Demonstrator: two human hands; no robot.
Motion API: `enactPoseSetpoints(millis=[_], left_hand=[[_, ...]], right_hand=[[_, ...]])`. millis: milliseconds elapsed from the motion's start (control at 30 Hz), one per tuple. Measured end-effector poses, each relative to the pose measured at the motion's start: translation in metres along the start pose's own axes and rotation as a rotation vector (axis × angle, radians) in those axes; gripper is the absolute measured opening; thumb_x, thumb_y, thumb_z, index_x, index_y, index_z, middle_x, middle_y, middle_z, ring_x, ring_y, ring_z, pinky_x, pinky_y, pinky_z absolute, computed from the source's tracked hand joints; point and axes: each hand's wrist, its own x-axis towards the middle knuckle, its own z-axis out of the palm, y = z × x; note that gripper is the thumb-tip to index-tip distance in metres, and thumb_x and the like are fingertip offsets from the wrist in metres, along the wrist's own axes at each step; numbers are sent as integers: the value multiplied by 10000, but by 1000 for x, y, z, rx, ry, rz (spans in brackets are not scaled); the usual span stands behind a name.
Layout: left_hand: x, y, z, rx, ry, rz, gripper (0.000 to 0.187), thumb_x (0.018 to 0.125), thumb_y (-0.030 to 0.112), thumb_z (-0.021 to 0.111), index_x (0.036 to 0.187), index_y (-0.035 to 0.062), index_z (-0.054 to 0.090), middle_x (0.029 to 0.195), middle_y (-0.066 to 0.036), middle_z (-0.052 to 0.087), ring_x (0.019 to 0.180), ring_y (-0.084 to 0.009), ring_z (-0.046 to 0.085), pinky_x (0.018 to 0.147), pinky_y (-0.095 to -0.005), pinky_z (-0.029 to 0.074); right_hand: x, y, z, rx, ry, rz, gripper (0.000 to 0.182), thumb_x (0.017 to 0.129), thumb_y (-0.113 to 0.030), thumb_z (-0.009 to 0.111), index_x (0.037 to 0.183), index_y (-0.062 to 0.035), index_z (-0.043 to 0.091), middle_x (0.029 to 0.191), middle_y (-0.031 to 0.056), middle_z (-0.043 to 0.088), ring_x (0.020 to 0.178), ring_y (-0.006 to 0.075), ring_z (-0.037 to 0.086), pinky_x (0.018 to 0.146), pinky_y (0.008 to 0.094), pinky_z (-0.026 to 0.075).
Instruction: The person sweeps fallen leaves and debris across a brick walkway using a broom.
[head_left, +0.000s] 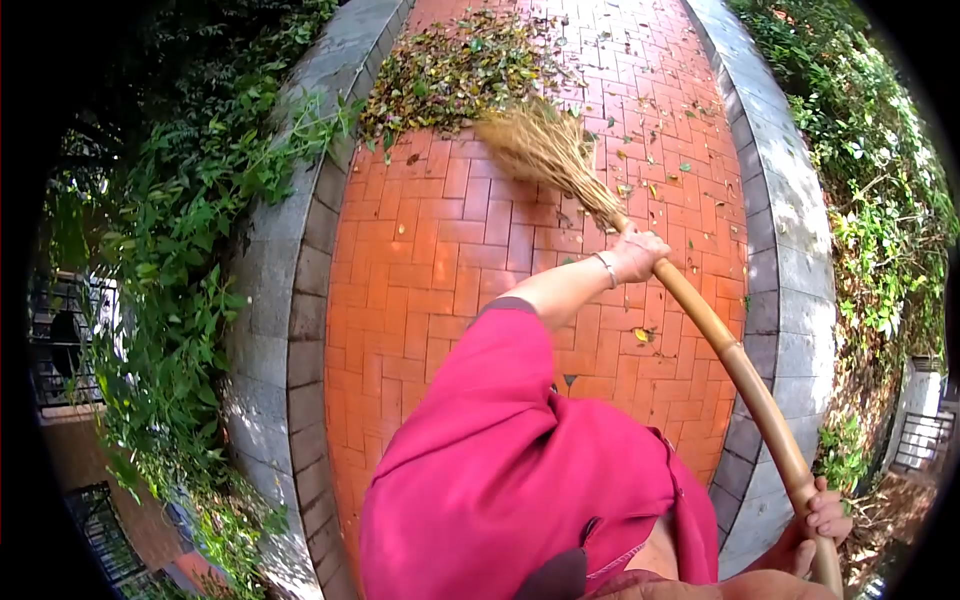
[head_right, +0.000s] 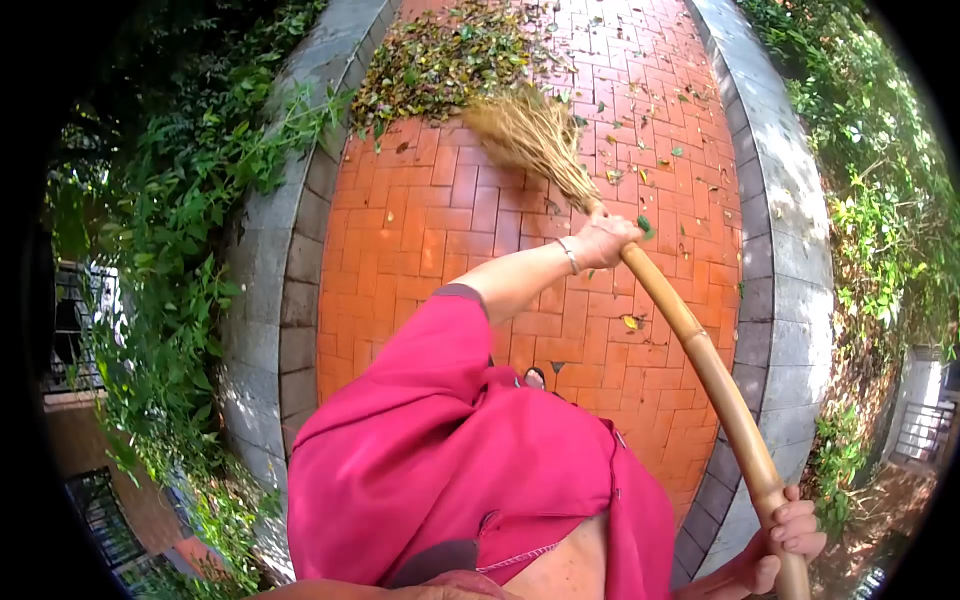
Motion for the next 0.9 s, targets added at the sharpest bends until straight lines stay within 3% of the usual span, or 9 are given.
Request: enactPoseSetpoints(millis=[167,300,333,400,433,633,733,800,900], left_hand=[[-15,-23,-63,-40,224,145,182,566,126,594,715,120,488,683,-41,508,719,-228,503,664,-378,360],[-81,-49,-65,-194,112,167,210,533,114,598,697,109,467,671,-56,492,691,-244,491,611,-370,360],[-103,-67,-51,-284,238,187,119,576,122,562,660,105,479,636,-60,505,645,-242,498,615,-366,362],[-143,-111,-26,-250,-520,-63,151,559,97,580,690,137,516,664,-61,545,697,-260,538,634,-377,386],[-158,-114,-33,-290,-629,-74,147,576,97,572,710,132,524,690,-62,558,735,-265,545,631,-385,384],[-144,-83,-67,-295,-427,271,122,597,107,530,718,126,523,648,-60,557,685,-258,562,610,-373,392],[-153,-49,-87,-249,-707,464,152,589,94,519,737,124,532,655,-57,561,700,-247,566,629,-367,381],[-162,-7,-98,-330,-913,703,134,589,94,513,719,126,527,629,-50,563,664,-244,570,590,-363,386],[-201,36,-80,-285,-894,939,88,540,162,547,625,141,540,584,-52,558,591,-228,572,482,-350,414]], right_hand=[[1,-17,-10,334,193,76,342,652,-219,589,728,-120,271,681,4,288,703,155,316,934,364,226],[-3,-12,34,500,294,212,306,618,-77,593,710,-98,302,657,-1,277,654,137,306,724,295,278],[6,-8,76,481,380,315,289,597,-38,583,692,-103,318,623,0,313,626,133,331,688,291,317],[14,15,143,340,300,406,276,662,-133,619,721,-98,352,635,11,372,643,145,377,735,318,341],[18,18,171,319,208,412,273,692,-168,621,730,-97,360,639,13,388,647,148,389,748,326,345],[-70,-27,128,364,535,308,230,768,-198,558,716,-107,353,631,-3,363,649,131,362,734,332,348],[-180,-80,101,321,490,84,137,785,-132,495,759,-54,386,660,27,374,648,158,381,734,355,356],[-244,-128,113,258,747,116,137,778,-140,501,748,-57,397,648,31,384,641,165,392,713,354,362],[-348,-218,173,100,1147,115,140,769,-153,510,730,-60,413,631,36,399,632,174,409,683,352,370]])
